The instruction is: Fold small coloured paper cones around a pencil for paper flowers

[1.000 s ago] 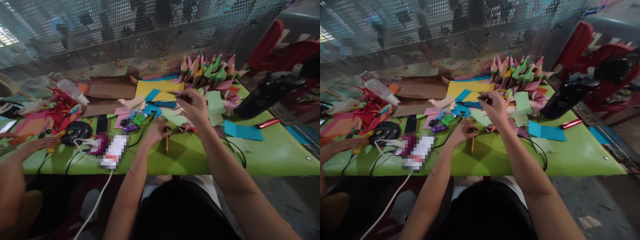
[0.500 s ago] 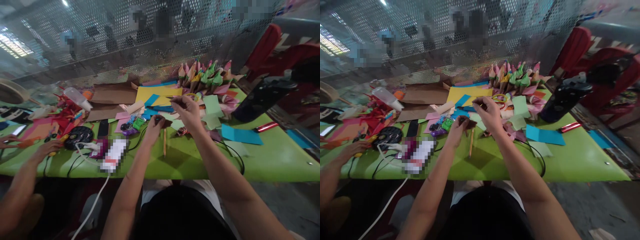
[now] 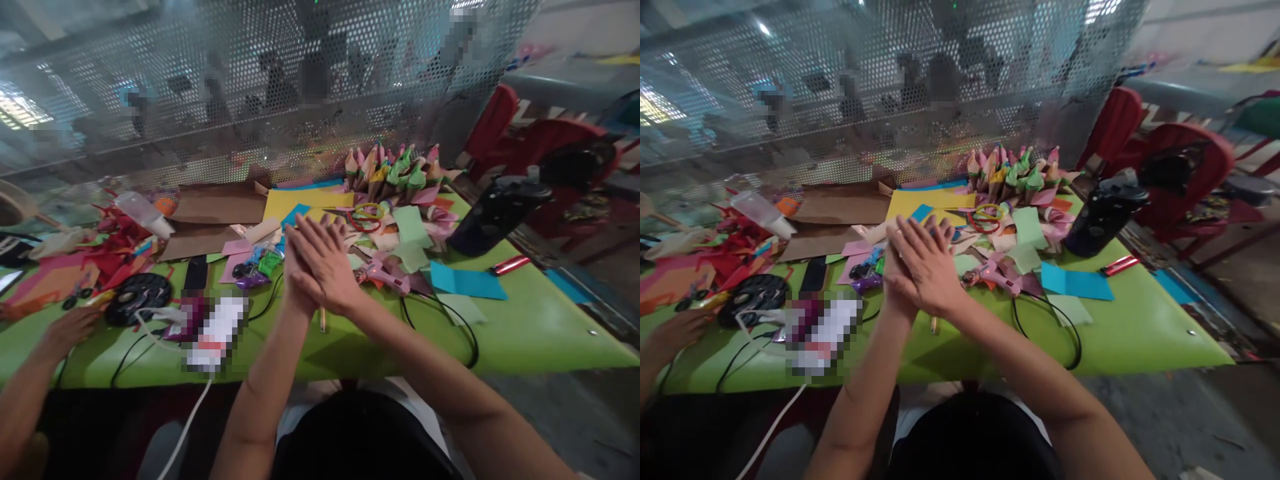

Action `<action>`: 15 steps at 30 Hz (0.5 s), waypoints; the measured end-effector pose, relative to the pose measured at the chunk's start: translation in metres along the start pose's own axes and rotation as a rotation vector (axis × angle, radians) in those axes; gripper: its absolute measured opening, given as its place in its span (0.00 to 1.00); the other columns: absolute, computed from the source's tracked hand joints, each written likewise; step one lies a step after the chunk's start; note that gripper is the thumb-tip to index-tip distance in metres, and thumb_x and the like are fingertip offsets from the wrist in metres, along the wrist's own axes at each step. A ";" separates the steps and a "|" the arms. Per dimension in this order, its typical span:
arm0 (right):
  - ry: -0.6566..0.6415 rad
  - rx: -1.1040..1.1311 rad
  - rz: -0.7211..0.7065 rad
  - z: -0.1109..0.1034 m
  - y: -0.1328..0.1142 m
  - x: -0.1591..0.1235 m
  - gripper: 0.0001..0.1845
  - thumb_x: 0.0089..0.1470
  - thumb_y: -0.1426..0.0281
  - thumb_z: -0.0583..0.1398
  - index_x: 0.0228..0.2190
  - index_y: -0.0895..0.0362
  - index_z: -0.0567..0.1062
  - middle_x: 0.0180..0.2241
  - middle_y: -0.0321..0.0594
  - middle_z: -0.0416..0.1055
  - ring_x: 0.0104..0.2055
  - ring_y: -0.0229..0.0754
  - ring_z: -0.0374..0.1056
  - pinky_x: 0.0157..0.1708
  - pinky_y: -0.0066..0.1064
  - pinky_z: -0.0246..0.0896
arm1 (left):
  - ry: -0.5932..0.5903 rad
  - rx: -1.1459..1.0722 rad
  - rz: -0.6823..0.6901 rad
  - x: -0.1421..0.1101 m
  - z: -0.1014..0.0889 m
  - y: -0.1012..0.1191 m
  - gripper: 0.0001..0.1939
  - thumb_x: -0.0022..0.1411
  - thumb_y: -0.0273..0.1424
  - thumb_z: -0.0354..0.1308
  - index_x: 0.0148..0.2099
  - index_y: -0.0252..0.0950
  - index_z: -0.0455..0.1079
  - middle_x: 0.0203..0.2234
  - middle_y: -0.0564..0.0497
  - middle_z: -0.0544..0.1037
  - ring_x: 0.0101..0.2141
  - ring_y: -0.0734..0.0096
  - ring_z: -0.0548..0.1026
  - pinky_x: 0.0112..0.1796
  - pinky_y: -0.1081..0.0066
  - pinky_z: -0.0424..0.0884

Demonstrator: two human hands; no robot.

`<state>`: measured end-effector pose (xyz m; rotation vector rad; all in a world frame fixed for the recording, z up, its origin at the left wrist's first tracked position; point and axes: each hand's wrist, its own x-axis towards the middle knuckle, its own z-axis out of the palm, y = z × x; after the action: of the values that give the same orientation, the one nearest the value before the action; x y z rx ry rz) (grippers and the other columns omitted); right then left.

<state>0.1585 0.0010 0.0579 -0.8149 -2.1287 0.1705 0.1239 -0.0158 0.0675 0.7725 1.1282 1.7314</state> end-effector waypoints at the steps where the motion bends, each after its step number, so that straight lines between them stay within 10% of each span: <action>1: -0.056 0.038 -0.019 0.004 -0.005 0.000 0.37 0.66 0.51 0.51 0.71 0.51 0.54 0.73 0.42 0.52 0.76 0.51 0.42 0.73 0.49 0.34 | 0.055 -0.017 0.094 -0.003 0.006 -0.004 0.27 0.67 0.51 0.52 0.65 0.52 0.67 0.65 0.54 0.69 0.71 0.55 0.55 0.63 0.61 0.62; 5: -0.076 0.159 0.008 0.007 0.002 -0.001 0.38 0.68 0.50 0.47 0.72 0.49 0.49 0.73 0.42 0.51 0.76 0.49 0.42 0.72 0.51 0.37 | -0.014 -0.129 0.052 -0.005 0.020 -0.017 0.30 0.66 0.54 0.51 0.66 0.53 0.66 0.65 0.54 0.69 0.72 0.53 0.52 0.64 0.57 0.63; 10: 0.085 0.085 0.143 0.003 0.023 -0.001 0.34 0.69 0.52 0.43 0.71 0.45 0.51 0.73 0.41 0.50 0.76 0.51 0.42 0.72 0.59 0.30 | -0.164 -0.166 -0.148 0.022 -0.008 -0.013 0.28 0.70 0.52 0.46 0.64 0.48 0.69 0.59 0.49 0.75 0.68 0.51 0.62 0.60 0.50 0.66; 15: -0.115 0.161 -0.043 0.014 -0.006 -0.011 0.36 0.69 0.51 0.44 0.72 0.48 0.49 0.74 0.43 0.47 0.76 0.53 0.41 0.72 0.55 0.35 | -0.106 -0.121 -0.114 0.027 -0.027 -0.023 0.28 0.69 0.50 0.50 0.68 0.56 0.62 0.69 0.56 0.63 0.73 0.56 0.49 0.65 0.54 0.60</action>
<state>0.1497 -0.0076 0.0438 -0.6789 -2.2051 0.3697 0.0980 0.0036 0.0370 0.7034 0.9682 1.6285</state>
